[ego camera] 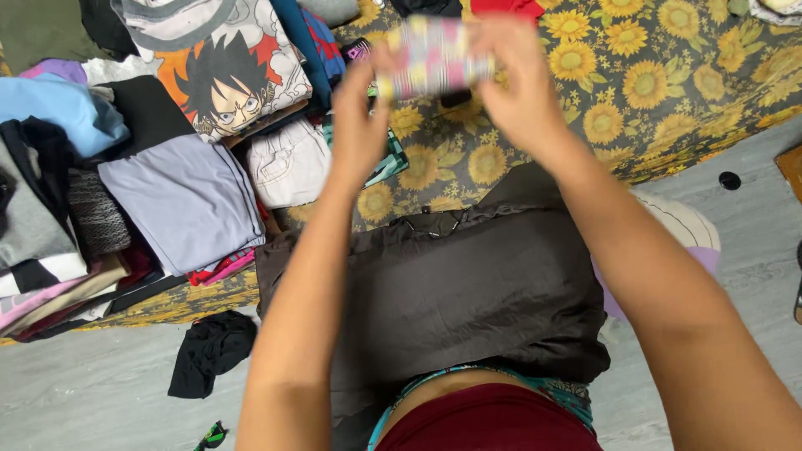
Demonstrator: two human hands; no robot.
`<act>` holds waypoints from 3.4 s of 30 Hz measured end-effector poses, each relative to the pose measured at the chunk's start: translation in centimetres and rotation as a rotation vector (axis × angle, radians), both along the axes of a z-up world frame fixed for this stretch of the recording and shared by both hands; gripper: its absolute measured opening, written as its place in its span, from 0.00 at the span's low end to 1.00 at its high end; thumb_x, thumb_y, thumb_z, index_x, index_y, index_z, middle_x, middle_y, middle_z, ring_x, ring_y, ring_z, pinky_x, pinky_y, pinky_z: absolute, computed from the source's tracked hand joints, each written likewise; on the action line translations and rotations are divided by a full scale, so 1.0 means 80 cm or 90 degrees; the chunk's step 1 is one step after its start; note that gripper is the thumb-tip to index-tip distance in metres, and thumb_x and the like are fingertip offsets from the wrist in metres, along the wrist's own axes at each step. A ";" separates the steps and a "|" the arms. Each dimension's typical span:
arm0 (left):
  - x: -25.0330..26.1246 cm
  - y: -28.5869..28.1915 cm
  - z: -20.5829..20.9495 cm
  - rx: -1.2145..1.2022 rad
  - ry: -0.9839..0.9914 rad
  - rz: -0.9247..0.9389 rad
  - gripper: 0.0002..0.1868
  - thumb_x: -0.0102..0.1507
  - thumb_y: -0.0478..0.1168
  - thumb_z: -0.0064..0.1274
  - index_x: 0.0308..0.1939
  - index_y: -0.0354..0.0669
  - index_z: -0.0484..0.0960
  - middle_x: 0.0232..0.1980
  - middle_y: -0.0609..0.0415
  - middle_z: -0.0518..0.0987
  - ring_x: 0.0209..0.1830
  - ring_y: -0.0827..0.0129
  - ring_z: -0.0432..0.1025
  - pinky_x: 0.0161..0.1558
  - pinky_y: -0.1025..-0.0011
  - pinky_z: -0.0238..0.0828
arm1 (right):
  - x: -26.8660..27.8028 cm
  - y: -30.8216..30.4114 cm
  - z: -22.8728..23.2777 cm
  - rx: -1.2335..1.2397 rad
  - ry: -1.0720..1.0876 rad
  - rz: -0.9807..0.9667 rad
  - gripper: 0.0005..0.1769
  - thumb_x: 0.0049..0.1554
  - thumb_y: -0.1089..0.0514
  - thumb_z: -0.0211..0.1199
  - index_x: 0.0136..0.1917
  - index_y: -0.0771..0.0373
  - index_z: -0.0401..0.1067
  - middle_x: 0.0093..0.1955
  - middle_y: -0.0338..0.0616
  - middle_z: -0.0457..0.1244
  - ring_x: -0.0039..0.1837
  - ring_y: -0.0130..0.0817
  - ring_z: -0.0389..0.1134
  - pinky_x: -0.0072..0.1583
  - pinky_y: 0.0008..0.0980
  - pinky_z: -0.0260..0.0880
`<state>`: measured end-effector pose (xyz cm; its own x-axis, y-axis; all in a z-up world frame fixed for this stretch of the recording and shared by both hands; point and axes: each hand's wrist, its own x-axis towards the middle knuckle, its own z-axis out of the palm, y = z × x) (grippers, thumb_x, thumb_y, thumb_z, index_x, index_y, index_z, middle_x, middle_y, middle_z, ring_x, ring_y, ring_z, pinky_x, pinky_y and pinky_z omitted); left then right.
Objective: The person folds various garments including a graphic t-shirt, patterned shorts, a gray tank top, a light blue long-sleeve shirt, and several pairs of underwear. Each item is folded by hand and placed into a neat stack on the bed.
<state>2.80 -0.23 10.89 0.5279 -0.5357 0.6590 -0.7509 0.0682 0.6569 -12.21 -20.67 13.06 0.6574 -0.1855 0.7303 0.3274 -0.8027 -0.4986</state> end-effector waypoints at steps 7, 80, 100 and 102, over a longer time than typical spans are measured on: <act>-0.086 0.078 -0.221 0.294 0.187 -0.124 0.17 0.62 0.28 0.53 0.55 0.41 0.78 0.59 0.44 0.80 0.62 0.53 0.73 0.63 0.62 0.66 | -0.070 0.011 -0.201 0.020 0.456 0.129 0.17 0.53 0.65 0.67 0.57 0.63 0.75 0.57 0.53 0.69 0.60 0.48 0.70 0.63 0.42 0.69; -0.013 0.083 -0.232 0.318 0.040 0.237 0.08 0.65 0.36 0.52 0.48 0.45 0.79 0.38 0.50 0.75 0.33 0.54 0.74 0.36 0.59 0.71 | 0.380 0.044 -0.271 -0.103 0.324 -0.070 0.30 0.61 0.51 0.61 0.75 0.56 0.67 0.83 0.52 0.46 0.84 0.56 0.38 0.75 0.73 0.30; -0.015 0.079 -0.231 0.331 0.040 0.253 0.09 0.64 0.36 0.51 0.48 0.45 0.80 0.39 0.51 0.76 0.34 0.54 0.74 0.36 0.59 0.71 | 0.326 -0.257 -0.256 -0.238 0.176 -0.320 0.24 0.54 0.64 0.70 0.64 0.62 0.75 0.69 0.56 0.60 0.70 0.57 0.58 0.63 0.53 0.63; -0.015 0.079 -0.234 0.337 0.044 0.254 0.09 0.64 0.37 0.51 0.48 0.46 0.79 0.38 0.51 0.76 0.34 0.54 0.74 0.36 0.59 0.71 | 0.302 -0.283 -0.251 -0.264 0.214 -0.356 0.27 0.52 0.62 0.72 0.65 0.63 0.73 0.68 0.57 0.60 0.68 0.58 0.59 0.59 0.55 0.63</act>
